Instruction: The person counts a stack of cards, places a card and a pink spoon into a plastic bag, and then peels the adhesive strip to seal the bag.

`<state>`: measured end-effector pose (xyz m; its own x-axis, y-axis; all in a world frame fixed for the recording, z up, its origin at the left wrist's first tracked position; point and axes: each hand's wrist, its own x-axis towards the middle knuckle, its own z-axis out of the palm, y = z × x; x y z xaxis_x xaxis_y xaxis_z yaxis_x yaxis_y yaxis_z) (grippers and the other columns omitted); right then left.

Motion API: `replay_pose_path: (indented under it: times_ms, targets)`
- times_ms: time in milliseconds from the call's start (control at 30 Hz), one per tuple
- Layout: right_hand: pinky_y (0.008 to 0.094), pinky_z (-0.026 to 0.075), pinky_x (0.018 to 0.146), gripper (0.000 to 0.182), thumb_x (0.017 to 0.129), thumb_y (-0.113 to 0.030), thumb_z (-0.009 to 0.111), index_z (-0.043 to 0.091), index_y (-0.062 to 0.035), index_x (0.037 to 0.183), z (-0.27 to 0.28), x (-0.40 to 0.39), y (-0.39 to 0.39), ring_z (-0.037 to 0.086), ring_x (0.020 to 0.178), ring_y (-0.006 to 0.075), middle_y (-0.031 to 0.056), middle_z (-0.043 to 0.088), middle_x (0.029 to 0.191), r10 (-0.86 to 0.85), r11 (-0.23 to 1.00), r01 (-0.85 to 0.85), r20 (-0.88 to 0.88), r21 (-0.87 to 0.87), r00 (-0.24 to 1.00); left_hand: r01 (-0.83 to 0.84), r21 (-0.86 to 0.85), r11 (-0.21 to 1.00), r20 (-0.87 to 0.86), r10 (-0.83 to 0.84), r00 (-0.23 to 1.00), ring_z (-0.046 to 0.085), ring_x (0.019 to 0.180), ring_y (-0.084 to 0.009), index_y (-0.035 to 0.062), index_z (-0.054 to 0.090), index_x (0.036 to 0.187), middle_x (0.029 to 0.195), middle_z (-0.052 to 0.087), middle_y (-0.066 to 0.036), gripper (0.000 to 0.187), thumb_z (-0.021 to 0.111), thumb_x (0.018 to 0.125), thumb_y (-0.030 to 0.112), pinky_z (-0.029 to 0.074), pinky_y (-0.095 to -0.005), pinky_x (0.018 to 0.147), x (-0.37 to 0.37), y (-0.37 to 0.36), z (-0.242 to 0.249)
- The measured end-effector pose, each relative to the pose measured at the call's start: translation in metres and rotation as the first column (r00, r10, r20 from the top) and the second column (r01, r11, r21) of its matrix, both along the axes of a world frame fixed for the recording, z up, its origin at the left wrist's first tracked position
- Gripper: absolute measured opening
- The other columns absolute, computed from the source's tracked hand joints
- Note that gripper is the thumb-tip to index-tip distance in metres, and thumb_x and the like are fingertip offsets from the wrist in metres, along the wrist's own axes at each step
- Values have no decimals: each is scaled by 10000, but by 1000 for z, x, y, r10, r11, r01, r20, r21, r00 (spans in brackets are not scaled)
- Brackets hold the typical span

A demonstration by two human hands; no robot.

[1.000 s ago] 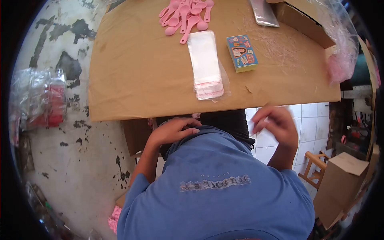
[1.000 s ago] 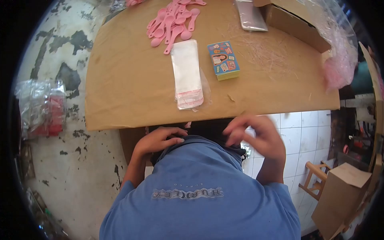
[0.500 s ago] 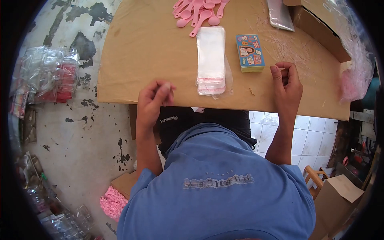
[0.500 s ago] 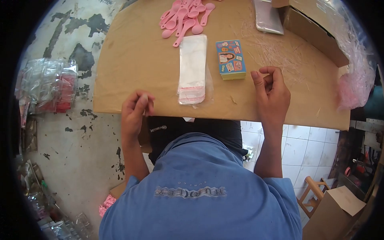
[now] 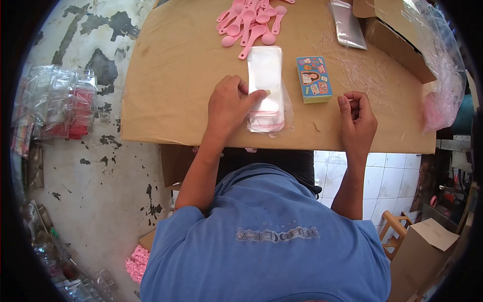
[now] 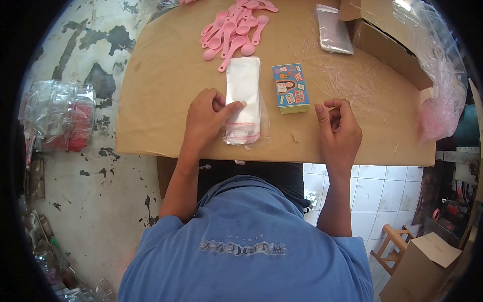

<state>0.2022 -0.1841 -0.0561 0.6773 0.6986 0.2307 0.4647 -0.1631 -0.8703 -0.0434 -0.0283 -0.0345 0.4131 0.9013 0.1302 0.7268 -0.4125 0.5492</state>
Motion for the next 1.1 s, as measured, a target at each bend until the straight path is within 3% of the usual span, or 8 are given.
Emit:
replay_pose_path:
  times_ms: [167,400,567,633,733,833,933,1100]
  targets:
    - [246,431,582,256,1007,-286,762,707,-37,1037,2,-1,1,534,631,69,-4,626,727,-2,1000,2,13,-28,1000,-63,-336,940,183,131,974,540,662,-94,-22,678,892,773,614,-21,290,842,904,217,471,-281,624,-11,7,8]
    - [232,442,602,244,1006,-263,764,712,-31,1065,4,4,2,539,668,58,-6,647,769,42,998,-46,-87,-53,995,-55,-381,923,377,209,902,576,698,-70,-11,694,1027,769,635,27,183,797,939,111,487,-230,666,-25,17,-5]
    - [251,470,648,321,1003,-307,770,699,-17,1120,22,7,11,545,707,72,4,649,795,97,985,-117,-153,-130,984,37,-485,874,468,224,855,605,745,-63,-15,709,1010,794,669,7,141,765,976,109,483,-228,682,-33,22,-4]
    - [255,468,643,332,1004,-316,769,699,-12,1119,27,4,20,542,704,75,7,643,789,99,988,-112,-127,-106,987,85,-491,867,536,224,814,607,759,-64,-27,737,1019,814,679,3,160,756,988,129,480,-233,696,-35,21,-6]
    - [271,474,641,360,993,-332,780,694,-5,1115,30,0,36,556,701,85,18,650,792,105,990,-110,-59,-93,993,66,-298,952,471,86,878,600,784,-66,-39,776,1063,858,686,3,211,747,1002,161,471,-236,717,-38,22,-15]
    - [286,480,641,383,971,-350,803,684,-1,1075,29,-5,51,575,697,98,26,656,786,134,982,-148,-122,-115,983,21,-288,957,398,100,912,595,815,-64,-39,786,1114,902,695,1,234,749,1001,162,467,-233,733,-42,22,-7]
    - [290,480,640,398,952,-360,820,670,0,1028,24,-12,58,591,694,106,38,666,781,111,981,-122,-81,-150,990,-35,-330,943,403,174,898,606,727,-104,-49,780,1067,815,693,-53,226,771,960,149,505,-286,683,-51,24,-2]
    - [277,474,647,384,948,-347,824,669,2,985,18,-15,57,587,704,90,36,676,785,35,999,-42,-175,-36,984,-17,-296,955,397,139,907,621,712,-95,-34,729,998,795,710,-51,181,751,978,145,519,-279,670,-62,26,0]
